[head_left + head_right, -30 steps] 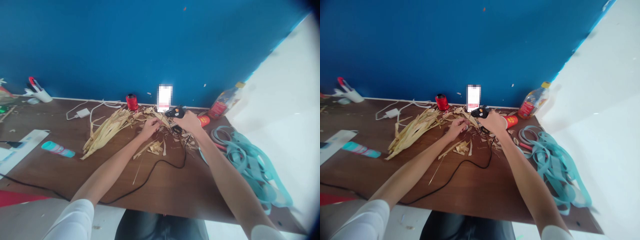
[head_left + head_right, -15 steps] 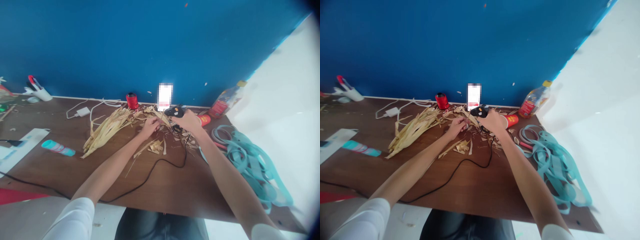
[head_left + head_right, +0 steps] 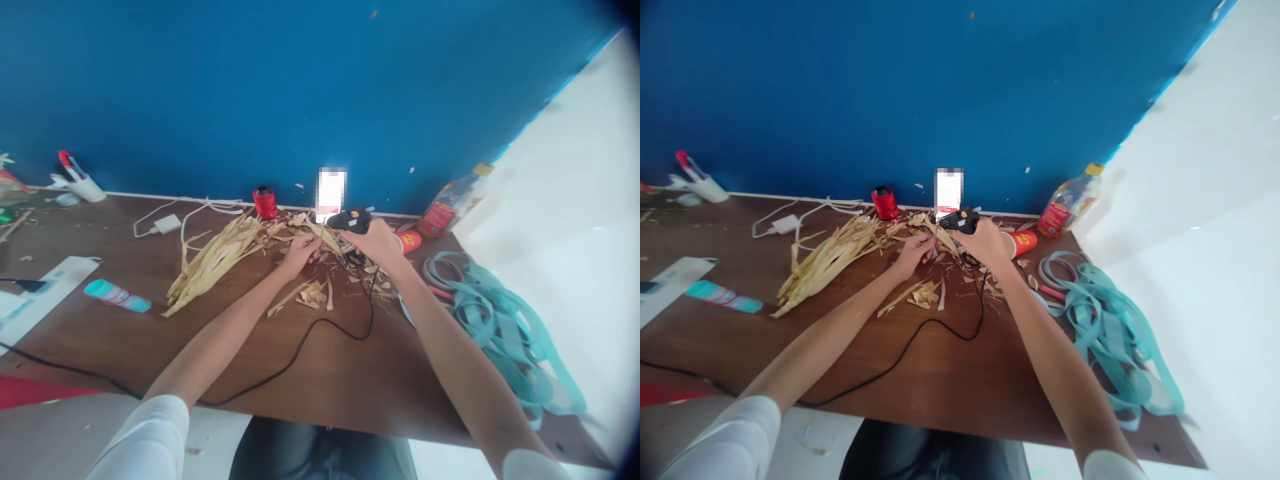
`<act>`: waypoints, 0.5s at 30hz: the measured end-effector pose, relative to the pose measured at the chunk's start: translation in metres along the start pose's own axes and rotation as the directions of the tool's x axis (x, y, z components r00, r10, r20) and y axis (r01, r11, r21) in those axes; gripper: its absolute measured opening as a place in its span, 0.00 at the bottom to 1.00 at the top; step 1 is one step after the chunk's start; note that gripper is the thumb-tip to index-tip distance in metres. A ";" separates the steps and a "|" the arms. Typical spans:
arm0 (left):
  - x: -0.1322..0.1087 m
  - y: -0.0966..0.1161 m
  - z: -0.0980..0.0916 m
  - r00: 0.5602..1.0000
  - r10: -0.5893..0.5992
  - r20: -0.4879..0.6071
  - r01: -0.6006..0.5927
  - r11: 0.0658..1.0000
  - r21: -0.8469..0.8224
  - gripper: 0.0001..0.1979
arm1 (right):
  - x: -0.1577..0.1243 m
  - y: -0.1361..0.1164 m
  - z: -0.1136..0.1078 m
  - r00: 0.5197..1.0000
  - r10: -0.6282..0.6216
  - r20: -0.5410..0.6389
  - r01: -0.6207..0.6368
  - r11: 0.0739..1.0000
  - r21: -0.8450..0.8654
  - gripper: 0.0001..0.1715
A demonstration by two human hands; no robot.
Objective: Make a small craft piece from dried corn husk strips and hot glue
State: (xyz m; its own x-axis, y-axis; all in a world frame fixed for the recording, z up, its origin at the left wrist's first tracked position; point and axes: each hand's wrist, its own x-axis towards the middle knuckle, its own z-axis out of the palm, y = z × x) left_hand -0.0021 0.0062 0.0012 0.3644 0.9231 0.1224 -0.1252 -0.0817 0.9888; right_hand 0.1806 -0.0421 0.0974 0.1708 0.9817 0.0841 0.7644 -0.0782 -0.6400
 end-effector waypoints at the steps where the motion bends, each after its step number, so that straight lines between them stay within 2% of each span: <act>1: 0.000 0.000 0.000 1.000 0.011 0.018 -0.011 1.000 0.004 0.16 | 0.000 0.000 0.000 1.000 0.014 0.005 -0.014 1.000 -0.006 0.20; 5: -0.001 0.001 -0.001 0.998 0.031 0.057 -0.031 1.000 -0.001 0.16 | 0.002 0.001 0.000 0.997 0.068 0.047 -0.068 0.998 -0.001 0.20; 11: -0.002 0.003 -0.001 0.997 0.043 0.058 -0.043 0.999 0.003 0.16 | 0.003 0.003 0.001 0.996 0.080 0.044 -0.081 0.997 0.003 0.22; 13: -0.002 0.003 -0.001 0.998 0.036 0.048 -0.036 0.999 0.008 0.16 | 0.004 0.005 0.000 0.997 0.077 0.027 -0.079 0.996 0.042 0.22; 15: -0.002 0.003 -0.001 0.999 0.030 0.033 -0.030 0.999 0.013 0.16 | 0.007 0.010 -0.005 0.997 0.078 -0.023 -0.074 0.990 0.119 0.29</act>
State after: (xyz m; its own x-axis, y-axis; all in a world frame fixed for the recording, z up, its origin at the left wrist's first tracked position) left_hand -0.0041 0.0050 0.0036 0.3905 0.9075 0.1548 -0.1244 -0.1145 0.9856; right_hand 0.1919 -0.0368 0.0953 0.2442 0.9683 0.0519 0.6703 -0.1299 -0.7306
